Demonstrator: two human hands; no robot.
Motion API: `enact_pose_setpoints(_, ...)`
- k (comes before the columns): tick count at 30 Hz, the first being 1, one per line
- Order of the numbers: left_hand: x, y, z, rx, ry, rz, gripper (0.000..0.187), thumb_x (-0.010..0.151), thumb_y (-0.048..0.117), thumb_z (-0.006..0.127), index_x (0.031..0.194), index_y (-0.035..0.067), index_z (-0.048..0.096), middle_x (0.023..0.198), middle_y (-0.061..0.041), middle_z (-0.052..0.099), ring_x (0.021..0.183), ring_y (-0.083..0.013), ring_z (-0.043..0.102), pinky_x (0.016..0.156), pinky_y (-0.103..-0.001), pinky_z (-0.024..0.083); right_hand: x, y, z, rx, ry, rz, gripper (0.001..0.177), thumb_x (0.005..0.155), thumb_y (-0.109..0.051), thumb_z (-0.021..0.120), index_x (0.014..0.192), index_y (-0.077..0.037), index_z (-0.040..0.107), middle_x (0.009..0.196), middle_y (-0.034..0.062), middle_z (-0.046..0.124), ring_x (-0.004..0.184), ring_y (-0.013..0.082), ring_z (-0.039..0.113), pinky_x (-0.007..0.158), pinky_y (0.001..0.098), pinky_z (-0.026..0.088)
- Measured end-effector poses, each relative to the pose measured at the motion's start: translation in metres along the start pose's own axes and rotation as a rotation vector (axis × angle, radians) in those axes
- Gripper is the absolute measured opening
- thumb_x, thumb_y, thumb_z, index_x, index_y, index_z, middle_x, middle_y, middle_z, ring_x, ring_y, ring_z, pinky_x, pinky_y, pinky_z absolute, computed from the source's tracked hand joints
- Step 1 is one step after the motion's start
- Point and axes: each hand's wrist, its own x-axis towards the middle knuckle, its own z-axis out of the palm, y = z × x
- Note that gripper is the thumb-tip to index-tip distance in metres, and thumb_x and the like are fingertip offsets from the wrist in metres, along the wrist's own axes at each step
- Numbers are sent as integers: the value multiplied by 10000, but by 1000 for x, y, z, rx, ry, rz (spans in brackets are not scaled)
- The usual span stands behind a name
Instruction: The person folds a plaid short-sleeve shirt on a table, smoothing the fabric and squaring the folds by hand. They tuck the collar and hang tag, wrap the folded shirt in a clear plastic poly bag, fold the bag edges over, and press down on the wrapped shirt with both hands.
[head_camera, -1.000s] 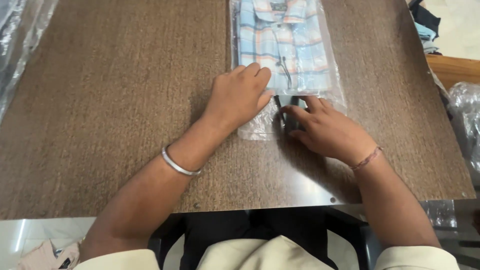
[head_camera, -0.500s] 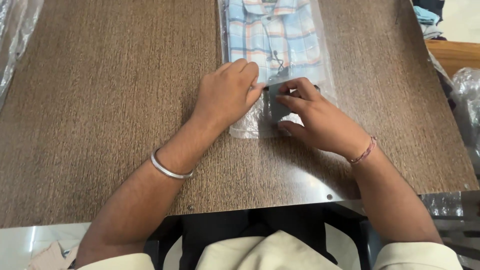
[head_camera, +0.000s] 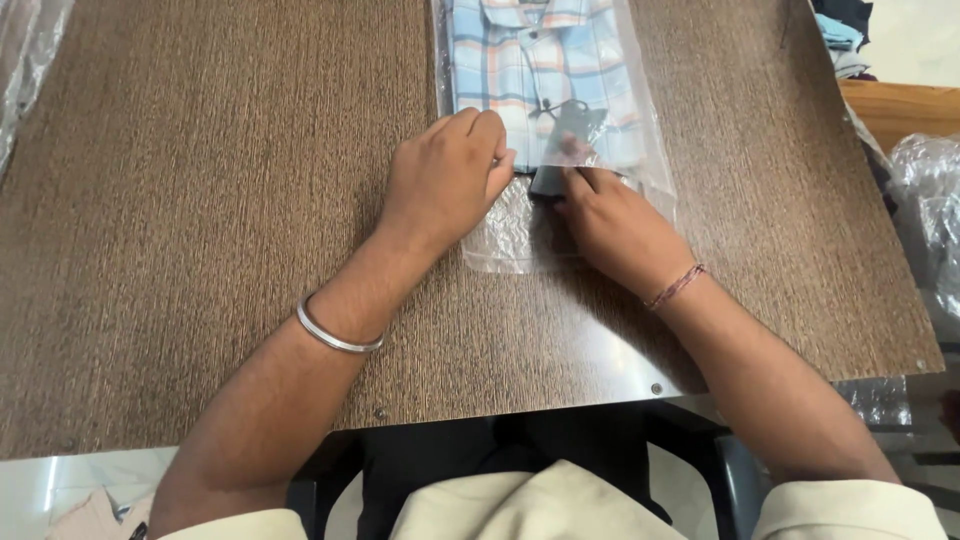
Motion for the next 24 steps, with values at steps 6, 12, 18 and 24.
enact_pose_setpoints(6,1,-1,1,-25,-112,-9,146,914,171,704,902,94,581,807,-66,644,762,-247,689,605,-399,556,5,-1,-6,-176,122,0,386,961,-200,610,1280,16,577,1372,324,567,1096,477,627,916,488,529)
enact_pose_setpoints(12,0,-2,3,-87,-134,29,172,897,178,713,962,106,570,814,-53,649,777,-275,688,606,-432,547,8,8,1,-175,109,68,413,994,-168,562,1385,-37,576,1184,284,626,996,461,649,819,516,546)
enact_pose_setpoints(18,-1,-1,3,-61,-164,47,167,902,169,713,911,114,556,840,-53,629,832,-268,678,671,-438,544,12,8,4,-257,166,106,194,997,-100,531,1166,-41,606,1081,209,642,881,403,679,706,510,558)
enact_pose_setpoints(24,-1,-3,4,-19,-198,53,167,944,199,699,925,110,559,904,-63,619,866,-238,667,670,-399,547,13,-9,-7,-303,161,80,235,962,-113,549,1173,-64,640,1069,166,648,857,354,695,654,468,569)
